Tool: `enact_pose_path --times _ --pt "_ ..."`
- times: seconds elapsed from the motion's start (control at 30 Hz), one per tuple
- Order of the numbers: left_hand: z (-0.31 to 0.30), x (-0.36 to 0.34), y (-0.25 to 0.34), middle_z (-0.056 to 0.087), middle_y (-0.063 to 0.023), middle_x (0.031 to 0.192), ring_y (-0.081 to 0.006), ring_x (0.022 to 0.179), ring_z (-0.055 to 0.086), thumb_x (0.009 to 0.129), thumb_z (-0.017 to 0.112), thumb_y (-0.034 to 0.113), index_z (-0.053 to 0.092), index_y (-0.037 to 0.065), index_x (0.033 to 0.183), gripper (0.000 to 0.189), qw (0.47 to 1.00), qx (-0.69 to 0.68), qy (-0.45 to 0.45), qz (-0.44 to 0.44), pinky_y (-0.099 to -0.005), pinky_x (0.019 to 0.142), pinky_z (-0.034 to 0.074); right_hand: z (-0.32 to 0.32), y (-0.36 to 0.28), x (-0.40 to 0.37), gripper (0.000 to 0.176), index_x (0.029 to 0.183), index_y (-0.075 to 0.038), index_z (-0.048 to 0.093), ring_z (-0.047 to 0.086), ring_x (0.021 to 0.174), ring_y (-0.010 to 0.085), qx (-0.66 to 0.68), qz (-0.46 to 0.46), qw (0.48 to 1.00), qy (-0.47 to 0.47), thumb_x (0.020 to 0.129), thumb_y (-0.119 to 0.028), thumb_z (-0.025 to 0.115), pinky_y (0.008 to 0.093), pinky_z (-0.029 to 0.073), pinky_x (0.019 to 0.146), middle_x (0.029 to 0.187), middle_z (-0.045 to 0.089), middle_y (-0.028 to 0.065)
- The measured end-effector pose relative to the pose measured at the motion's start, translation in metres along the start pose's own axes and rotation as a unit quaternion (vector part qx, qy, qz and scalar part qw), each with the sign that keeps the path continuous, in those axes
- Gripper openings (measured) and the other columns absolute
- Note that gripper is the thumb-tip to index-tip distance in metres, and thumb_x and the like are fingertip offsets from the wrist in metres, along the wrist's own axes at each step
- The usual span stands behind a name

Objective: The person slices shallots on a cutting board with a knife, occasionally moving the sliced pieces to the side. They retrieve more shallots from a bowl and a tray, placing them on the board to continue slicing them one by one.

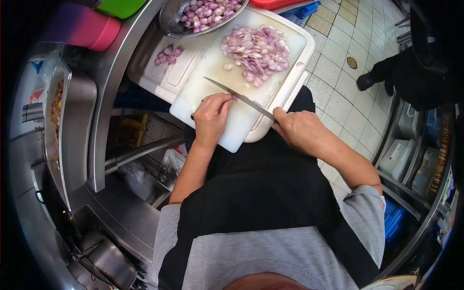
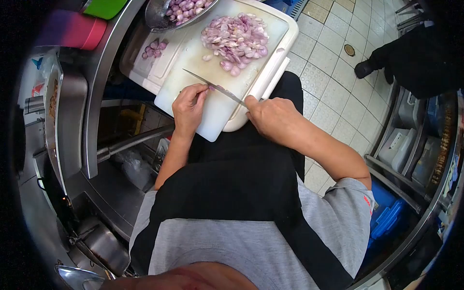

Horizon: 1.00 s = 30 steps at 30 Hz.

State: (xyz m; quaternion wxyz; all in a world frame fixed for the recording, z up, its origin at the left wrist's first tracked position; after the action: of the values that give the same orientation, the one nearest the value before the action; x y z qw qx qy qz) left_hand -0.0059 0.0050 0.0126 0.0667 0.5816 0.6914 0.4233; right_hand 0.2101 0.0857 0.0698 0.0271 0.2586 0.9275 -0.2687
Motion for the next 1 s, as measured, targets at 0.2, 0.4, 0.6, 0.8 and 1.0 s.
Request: enact_pose_path --times 0.2,0.4,0.6,0.8,1.0 --pt "0.0 0.0 0.0 0.071 -0.0113 0.09 -0.0282 0.084 0.068 0.079 0.07 -0.003 0.069 0.003 0.091 0.014 1.0 0.003 -0.001 0.001 -0.0365 0.076 0.054 0.034 0.012 0.04 0.023 0.094 0.0 0.046 0.063 0.062 0.0403 0.038 -0.039 0.997 0.046 0.094 -0.02 0.058 0.0509 0.049 0.056 0.061 0.06 0.0194" --pt "-0.001 -0.001 0.001 0.071 -0.0116 0.09 -0.0282 0.083 0.068 0.078 0.071 -0.003 0.068 0.003 0.091 0.014 1.0 -0.015 0.007 -0.01 -0.0362 0.075 0.054 0.001 -0.002 0.014 0.023 0.094 0.0 0.046 0.062 0.063 0.0419 0.014 -0.015 1.0 0.015 0.093 -0.019 0.059 0.0512 0.049 0.056 0.062 0.059 0.0207" --pt "-0.001 -0.001 -0.001 0.071 -0.0118 0.091 -0.0284 0.082 0.068 0.078 0.071 -0.004 0.068 0.002 0.09 0.013 1.0 -0.004 0.003 -0.005 -0.0363 0.074 0.054 -0.003 -0.002 0.006 0.024 0.094 0.0 0.045 0.063 0.063 0.0418 0.02 -0.012 1.0 -0.004 0.094 -0.02 0.058 0.0511 0.049 0.057 0.062 0.06 0.0205" --pt "0.0 -0.001 0.0 0.071 -0.012 0.09 -0.0286 0.083 0.068 0.079 0.071 -0.003 0.069 0.003 0.09 0.013 1.0 -0.002 0.009 0.0 -0.0363 0.074 0.054 0.028 0.007 0.039 0.024 0.093 0.0 0.045 0.064 0.063 0.041 0.036 -0.034 0.998 0.033 0.094 -0.02 0.058 0.051 0.05 0.057 0.061 0.06 0.0199" --pt "-0.001 -0.002 0.0 0.071 -0.0121 0.089 -0.0289 0.082 0.068 0.079 0.071 -0.002 0.069 0.002 0.089 0.012 1.0 -0.002 0.011 -0.001 -0.0365 0.074 0.054 0.001 0.0 0.017 0.024 0.092 0.0 0.046 0.063 0.061 0.0405 0.011 -0.021 1.0 0.005 0.093 -0.02 0.059 0.0504 0.049 0.055 0.06 0.059 0.0198"
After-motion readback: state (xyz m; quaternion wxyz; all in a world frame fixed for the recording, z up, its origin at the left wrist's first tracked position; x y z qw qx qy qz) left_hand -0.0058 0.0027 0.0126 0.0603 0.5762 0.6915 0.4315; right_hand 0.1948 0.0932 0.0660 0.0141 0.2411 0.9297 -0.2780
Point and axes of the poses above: each hand's wrist, its own x-axis towards the middle knuckle, its own z-axis out of the palm, y = z × x, the point moved 2 cm from there along x, towards the middle knuckle
